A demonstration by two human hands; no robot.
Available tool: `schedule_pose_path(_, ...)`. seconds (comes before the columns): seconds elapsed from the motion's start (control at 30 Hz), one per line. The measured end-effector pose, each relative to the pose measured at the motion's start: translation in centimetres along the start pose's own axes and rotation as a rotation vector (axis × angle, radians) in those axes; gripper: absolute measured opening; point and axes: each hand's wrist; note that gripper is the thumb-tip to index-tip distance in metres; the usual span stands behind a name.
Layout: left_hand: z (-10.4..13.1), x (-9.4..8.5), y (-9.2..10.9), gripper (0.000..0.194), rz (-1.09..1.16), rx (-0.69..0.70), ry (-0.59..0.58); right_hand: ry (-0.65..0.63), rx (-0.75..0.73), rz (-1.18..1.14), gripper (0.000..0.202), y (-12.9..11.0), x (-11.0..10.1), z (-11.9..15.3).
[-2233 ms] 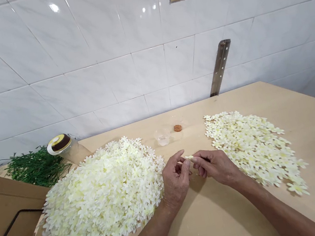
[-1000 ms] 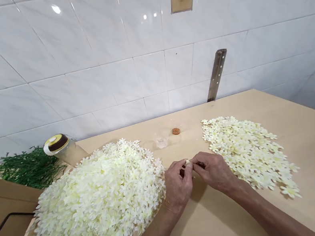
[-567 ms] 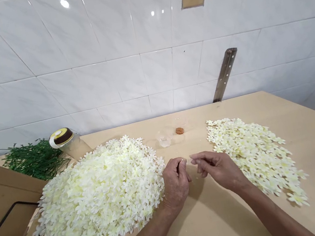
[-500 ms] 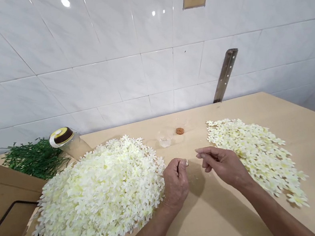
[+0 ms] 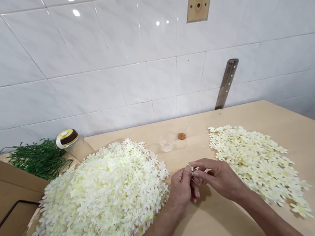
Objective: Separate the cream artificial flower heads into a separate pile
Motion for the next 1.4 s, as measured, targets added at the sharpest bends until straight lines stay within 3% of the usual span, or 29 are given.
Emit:
schedule_pose_path(0.2,0.2,0.3,0.3,0.061,0.123,-0.105,-0.063,0.065,-0.147,0.226,0.021,0.3,0.2,0.1)
schedule_pose_path(0.43,0.0,0.1,0.1,0.053,0.139,-0.103,-0.153,0.127,-0.225,0.290,0.020,0.7,0.7,0.3)
schedule_pose_path(0.53,-0.1,-0.1,0.1,0.053,0.153,-0.090,-0.129,0.114,-0.121,0.172,0.017,0.6,0.7,0.3)
schedule_pose_path(0.6,-0.2,-0.2,0.1,0.051,0.157,-0.067,-0.090,0.114,-0.015,0.064,0.028,0.6,0.5,0.2)
schedule_pose_path(0.7,-0.3,-0.3,0.1,0.046,0.121,-0.014,-0.010,0.184,0.107,-0.076,0.046,0.9,-0.3,-0.1)
schedule_pose_path(0.87,-0.2,-0.4,-0.2,0.041,-0.100,0.096,0.058,0.291,0.211,-0.109,0.045,1.2,-1.5,-0.5)
schedule_pose_path(0.93,-0.1,-0.5,-0.4,0.039,-0.189,0.153,0.069,0.235,0.211,-0.099,0.043,0.9,-1.7,-0.4)
schedule_pose_path(1.07,0.3,-0.6,-0.6,0.035,-0.367,0.268,0.074,-0.011,0.176,-0.091,0.033,0.2,-1.3,0.0)
schedule_pose_path(1.4,0.5,-0.7,-0.8,0.026,-0.656,0.486,0.123,-0.097,0.158,0.147,0.027,0.6,-1.0,0.3)
Point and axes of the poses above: each hand's wrist, its own z-axis away from the middle knuckle, its own x-axis out of the palm, y = z × x, and after that the axes turned 6 degrees about y, right-handed
